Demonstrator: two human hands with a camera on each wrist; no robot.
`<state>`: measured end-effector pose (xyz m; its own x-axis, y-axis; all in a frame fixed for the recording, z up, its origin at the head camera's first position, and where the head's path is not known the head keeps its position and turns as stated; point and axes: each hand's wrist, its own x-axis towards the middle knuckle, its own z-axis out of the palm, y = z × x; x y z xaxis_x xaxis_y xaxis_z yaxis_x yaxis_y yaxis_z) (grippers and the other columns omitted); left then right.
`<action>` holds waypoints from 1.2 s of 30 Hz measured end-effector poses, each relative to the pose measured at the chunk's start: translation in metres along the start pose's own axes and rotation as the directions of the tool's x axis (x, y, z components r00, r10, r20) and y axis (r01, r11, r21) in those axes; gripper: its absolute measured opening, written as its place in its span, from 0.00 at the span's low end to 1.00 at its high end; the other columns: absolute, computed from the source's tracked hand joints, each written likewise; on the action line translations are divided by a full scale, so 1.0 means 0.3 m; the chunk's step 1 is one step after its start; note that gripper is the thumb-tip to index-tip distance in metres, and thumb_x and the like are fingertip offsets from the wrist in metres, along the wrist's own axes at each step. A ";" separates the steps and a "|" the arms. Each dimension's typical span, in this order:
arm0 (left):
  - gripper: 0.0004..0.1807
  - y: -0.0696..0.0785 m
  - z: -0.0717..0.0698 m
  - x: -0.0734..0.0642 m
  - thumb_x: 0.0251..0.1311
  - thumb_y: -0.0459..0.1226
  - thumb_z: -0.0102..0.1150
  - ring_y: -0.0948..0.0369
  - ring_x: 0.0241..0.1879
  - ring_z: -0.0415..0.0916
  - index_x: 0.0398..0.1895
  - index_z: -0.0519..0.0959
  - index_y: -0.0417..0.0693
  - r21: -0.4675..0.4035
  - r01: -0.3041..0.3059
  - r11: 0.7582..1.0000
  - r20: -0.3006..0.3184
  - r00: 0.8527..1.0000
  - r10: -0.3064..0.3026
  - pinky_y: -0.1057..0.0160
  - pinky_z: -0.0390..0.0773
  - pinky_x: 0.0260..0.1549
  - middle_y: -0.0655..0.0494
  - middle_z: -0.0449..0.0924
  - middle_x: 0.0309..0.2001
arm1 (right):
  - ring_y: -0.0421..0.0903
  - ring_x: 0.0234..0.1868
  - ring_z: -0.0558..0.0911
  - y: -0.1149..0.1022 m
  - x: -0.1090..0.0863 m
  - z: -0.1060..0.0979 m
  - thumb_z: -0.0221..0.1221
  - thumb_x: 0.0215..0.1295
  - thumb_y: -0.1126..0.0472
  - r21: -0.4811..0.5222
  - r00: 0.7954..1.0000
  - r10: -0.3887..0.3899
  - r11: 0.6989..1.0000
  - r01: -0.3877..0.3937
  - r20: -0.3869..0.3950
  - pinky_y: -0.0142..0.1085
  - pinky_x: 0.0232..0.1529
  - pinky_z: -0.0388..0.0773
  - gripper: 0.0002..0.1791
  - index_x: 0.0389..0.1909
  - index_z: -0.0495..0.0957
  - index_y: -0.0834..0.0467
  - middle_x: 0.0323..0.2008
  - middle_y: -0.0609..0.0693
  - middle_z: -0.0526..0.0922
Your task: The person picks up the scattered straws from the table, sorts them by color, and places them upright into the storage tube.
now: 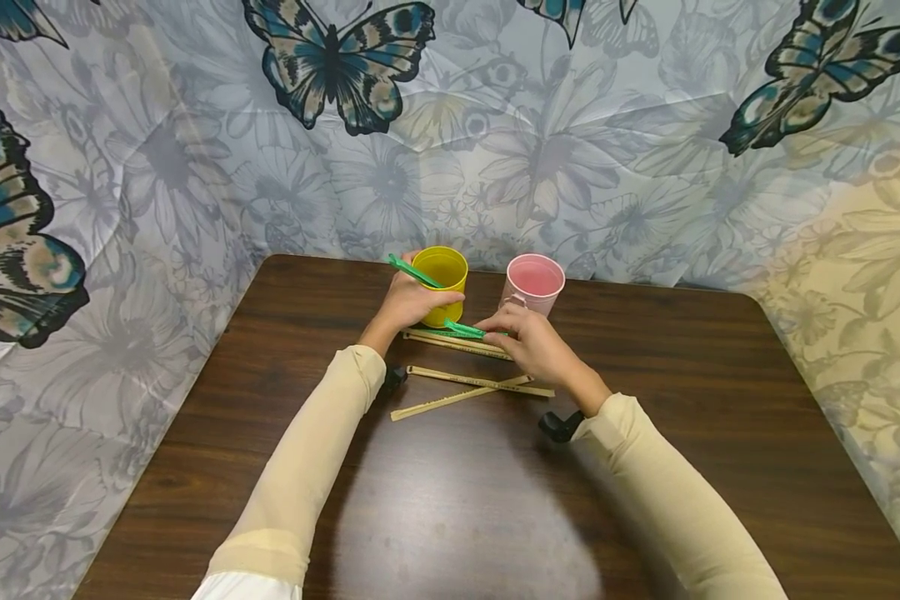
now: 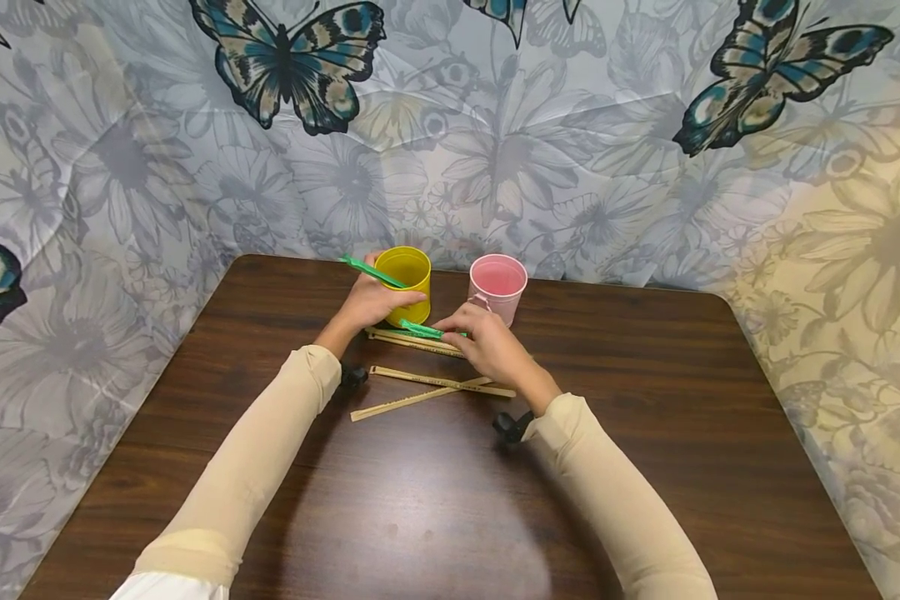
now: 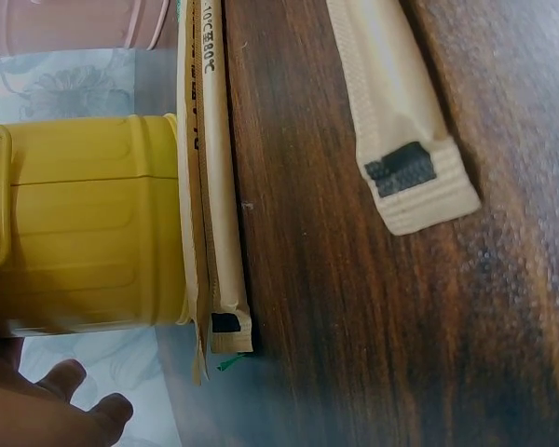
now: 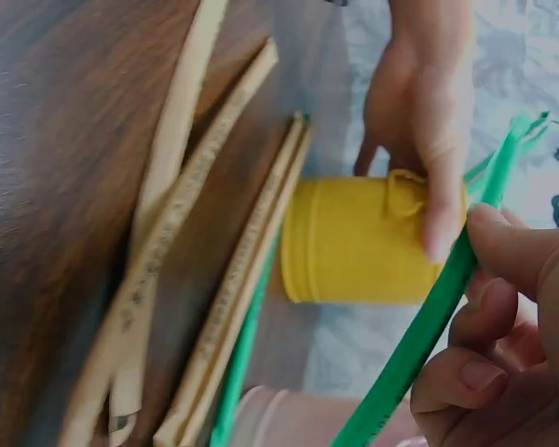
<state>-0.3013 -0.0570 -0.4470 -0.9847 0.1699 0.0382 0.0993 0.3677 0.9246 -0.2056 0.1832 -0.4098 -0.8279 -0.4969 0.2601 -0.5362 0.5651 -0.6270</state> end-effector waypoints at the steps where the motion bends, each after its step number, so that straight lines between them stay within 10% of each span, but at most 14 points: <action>1: 0.58 0.000 0.000 -0.001 0.44 0.54 0.82 0.55 0.62 0.71 0.75 0.56 0.51 0.000 0.000 1.000 -0.001 1.000 0.000 0.52 0.76 0.63 0.52 0.65 0.68 | 0.42 0.35 0.73 -0.006 0.004 -0.004 0.65 0.68 0.63 0.011 1.000 0.003 1.000 -0.002 -0.008 0.31 0.35 0.73 0.11 0.49 0.88 0.53 0.39 0.47 0.83; 36: 0.49 -0.007 -0.006 0.003 0.45 0.48 0.82 0.54 0.59 0.75 0.70 0.63 0.52 -0.049 -0.046 0.998 0.004 0.999 0.046 0.52 0.78 0.60 0.51 0.68 0.66 | 0.39 0.16 0.64 -0.266 0.355 -0.173 0.63 0.71 0.61 0.372 0.975 0.001 0.924 0.084 -0.223 0.30 0.19 0.60 0.11 0.50 0.83 0.60 0.41 0.44 0.81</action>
<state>-0.3028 -0.0591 -0.4483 -0.9786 0.1900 0.0796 0.1374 0.3143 0.9393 -0.2595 0.1193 -0.2938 -0.8442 -0.3370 0.4167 -0.5042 0.2356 -0.8309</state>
